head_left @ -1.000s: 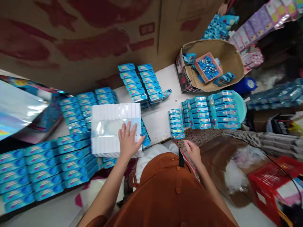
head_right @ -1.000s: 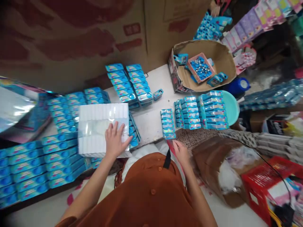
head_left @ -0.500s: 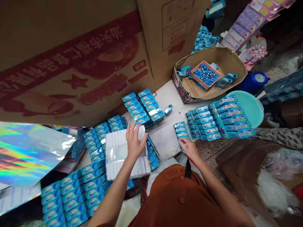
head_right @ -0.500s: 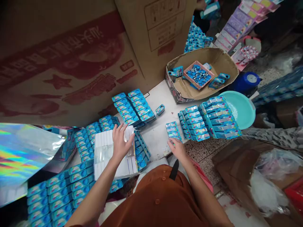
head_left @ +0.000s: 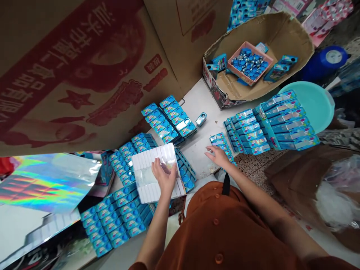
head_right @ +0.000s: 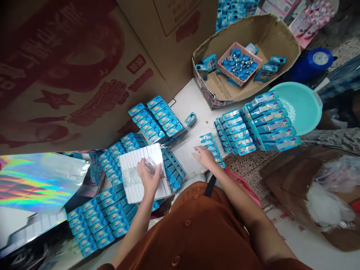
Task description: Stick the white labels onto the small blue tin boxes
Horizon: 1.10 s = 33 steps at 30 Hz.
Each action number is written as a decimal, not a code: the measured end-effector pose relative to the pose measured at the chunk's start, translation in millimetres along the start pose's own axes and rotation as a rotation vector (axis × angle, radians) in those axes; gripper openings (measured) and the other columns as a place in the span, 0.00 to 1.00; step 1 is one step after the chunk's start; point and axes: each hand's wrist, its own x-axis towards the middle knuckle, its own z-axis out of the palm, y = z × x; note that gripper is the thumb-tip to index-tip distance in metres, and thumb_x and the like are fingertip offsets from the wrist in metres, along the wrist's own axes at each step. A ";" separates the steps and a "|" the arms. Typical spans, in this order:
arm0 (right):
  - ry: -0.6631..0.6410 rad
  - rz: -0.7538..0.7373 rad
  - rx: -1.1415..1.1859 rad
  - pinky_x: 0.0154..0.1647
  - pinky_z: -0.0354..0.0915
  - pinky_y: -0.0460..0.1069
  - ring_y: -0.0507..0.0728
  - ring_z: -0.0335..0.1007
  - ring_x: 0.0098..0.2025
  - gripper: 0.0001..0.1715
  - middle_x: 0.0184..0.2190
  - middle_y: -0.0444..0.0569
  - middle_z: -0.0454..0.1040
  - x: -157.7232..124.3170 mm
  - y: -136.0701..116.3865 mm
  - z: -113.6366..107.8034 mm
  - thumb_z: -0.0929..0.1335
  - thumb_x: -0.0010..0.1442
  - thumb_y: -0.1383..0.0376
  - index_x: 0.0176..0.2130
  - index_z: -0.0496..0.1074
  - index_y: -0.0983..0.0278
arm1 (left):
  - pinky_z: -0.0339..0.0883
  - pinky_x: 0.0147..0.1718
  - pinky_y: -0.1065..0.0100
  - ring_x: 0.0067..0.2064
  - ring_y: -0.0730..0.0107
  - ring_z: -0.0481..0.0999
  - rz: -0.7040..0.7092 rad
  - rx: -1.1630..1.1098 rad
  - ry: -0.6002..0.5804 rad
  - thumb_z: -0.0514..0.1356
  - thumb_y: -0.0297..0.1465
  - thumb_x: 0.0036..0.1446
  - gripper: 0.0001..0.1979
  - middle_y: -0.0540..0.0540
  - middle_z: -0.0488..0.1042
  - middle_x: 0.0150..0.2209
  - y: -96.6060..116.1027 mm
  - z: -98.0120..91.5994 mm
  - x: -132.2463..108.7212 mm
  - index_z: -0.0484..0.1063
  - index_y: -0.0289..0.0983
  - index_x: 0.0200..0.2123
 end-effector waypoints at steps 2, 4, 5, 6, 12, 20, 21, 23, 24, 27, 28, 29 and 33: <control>-0.050 -0.024 -0.001 0.42 0.64 0.49 0.55 0.70 0.38 0.16 0.39 0.49 0.75 -3.4 -3.5 3.7 0.68 0.58 0.60 0.46 0.72 0.62 | 0.41 0.62 0.43 0.67 0.42 0.41 -0.024 0.039 -0.036 0.63 0.48 0.48 0.50 0.23 0.45 0.65 2.6 6.2 -11.9 0.45 0.27 0.64; -0.113 -0.047 -0.006 0.42 0.64 0.49 0.55 0.71 0.38 0.15 0.38 0.50 0.76 -7.9 -7.6 7.4 0.68 0.58 0.60 0.45 0.73 0.63 | 0.39 0.62 0.42 0.68 0.40 0.37 -0.044 0.050 -0.070 0.65 0.50 0.44 0.56 0.21 0.37 0.66 5.5 11.7 -20.3 0.41 0.26 0.65; -0.143 -0.055 -0.010 0.42 0.64 0.49 0.55 0.71 0.38 0.14 0.38 0.50 0.76 -10.6 -9.5 9.1 0.68 0.58 0.60 0.44 0.73 0.62 | 0.39 0.62 0.43 0.68 0.41 0.36 -0.059 0.034 -0.075 0.65 0.49 0.44 0.56 0.22 0.36 0.66 6.3 13.7 -23.0 0.40 0.26 0.65; -0.171 -0.062 -0.016 0.42 0.64 0.49 0.55 0.71 0.38 0.14 0.38 0.50 0.76 -13.4 -11.3 10.4 0.68 0.58 0.61 0.44 0.73 0.62 | 0.40 0.62 0.44 0.68 0.42 0.37 -0.081 0.004 -0.070 0.64 0.48 0.46 0.54 0.22 0.37 0.66 6.3 14.8 -24.7 0.40 0.25 0.65; -0.252 -0.073 -0.058 0.42 0.64 0.49 0.56 0.71 0.39 0.14 0.39 0.50 0.76 -32.0 -15.8 10.3 0.67 0.60 0.61 0.45 0.73 0.63 | 0.54 0.60 0.57 0.62 0.54 0.60 -0.292 -0.197 0.042 0.50 0.31 0.59 0.31 0.29 0.58 0.62 -13.3 -6.4 -28.3 0.50 0.27 0.64; -0.239 -0.053 -0.054 0.42 0.65 0.50 0.55 0.72 0.36 0.15 0.40 0.51 0.77 -62.6 -11.3 14.2 0.65 0.61 0.59 0.44 0.73 0.62 | 0.60 0.55 0.58 0.58 0.56 0.67 -0.137 -0.039 0.386 0.48 0.26 0.60 0.27 0.35 0.66 0.58 -4.5 -107.9 -50.2 0.55 0.34 0.64; -0.242 -0.053 -0.047 0.41 0.65 0.50 0.55 0.72 0.36 0.15 0.39 0.51 0.77 -66.7 -10.9 16.8 0.64 0.61 0.59 0.44 0.73 0.63 | 0.57 0.57 0.58 0.61 0.56 0.63 -0.025 -0.015 0.417 0.48 0.26 0.60 0.28 0.36 0.63 0.60 -1.1 -116.5 -54.6 0.55 0.35 0.64; -0.241 -0.058 -0.024 0.41 0.65 0.50 0.56 0.72 0.37 0.16 0.38 0.51 0.77 -73.7 -10.8 22.5 0.64 0.61 0.58 0.44 0.74 0.63 | 0.51 0.61 0.56 0.65 0.57 0.56 0.236 0.033 0.414 0.50 0.24 0.58 0.28 0.41 0.63 0.61 0.6 -125.4 -64.3 0.58 0.38 0.63; -0.234 -0.063 -0.010 0.41 0.65 0.50 0.56 0.72 0.37 0.16 0.38 0.51 0.77 -76.4 -11.3 25.2 0.64 0.61 0.58 0.44 0.74 0.63 | 0.49 0.62 0.54 0.66 0.57 0.53 0.349 0.063 0.385 0.50 0.23 0.57 0.28 0.43 0.65 0.59 -1.7 -126.4 -69.3 0.61 0.40 0.61; -0.213 -0.083 0.024 0.41 0.65 0.51 0.56 0.72 0.37 0.17 0.39 0.51 0.77 -82.2 -15.0 31.8 0.63 0.61 0.56 0.43 0.74 0.62 | 0.45 0.63 0.52 0.66 0.58 0.52 0.488 0.164 0.302 0.51 0.23 0.55 0.24 0.47 0.70 0.56 -19.9 -125.7 -84.3 0.72 0.46 0.53; -0.210 -0.089 0.032 0.41 0.65 0.51 0.56 0.72 0.36 0.17 0.39 0.51 0.77 -83.9 -16.6 33.6 0.63 0.62 0.56 0.43 0.74 0.62 | 0.45 0.63 0.51 0.66 0.58 0.52 0.471 0.194 0.307 0.52 0.23 0.55 0.23 0.48 0.70 0.56 -28.2 -127.0 -89.5 0.73 0.46 0.51; -0.207 -0.092 0.040 0.41 0.65 0.51 0.56 0.72 0.36 0.18 0.39 0.51 0.77 -85.8 -18.3 35.2 0.62 0.61 0.56 0.43 0.74 0.62 | 0.46 0.63 0.51 0.66 0.58 0.51 0.440 0.220 0.333 0.52 0.23 0.55 0.22 0.48 0.69 0.57 -36.8 -129.6 -94.7 0.74 0.46 0.50; -0.209 -0.081 0.054 0.42 0.65 0.52 0.57 0.72 0.36 0.18 0.41 0.51 0.77 -95.4 -22.5 44.1 0.62 0.61 0.56 0.43 0.74 0.62 | 0.45 0.63 0.49 0.67 0.57 0.49 0.334 0.312 0.430 0.52 0.23 0.55 0.23 0.49 0.64 0.61 -69.8 -146.6 -116.9 0.73 0.47 0.51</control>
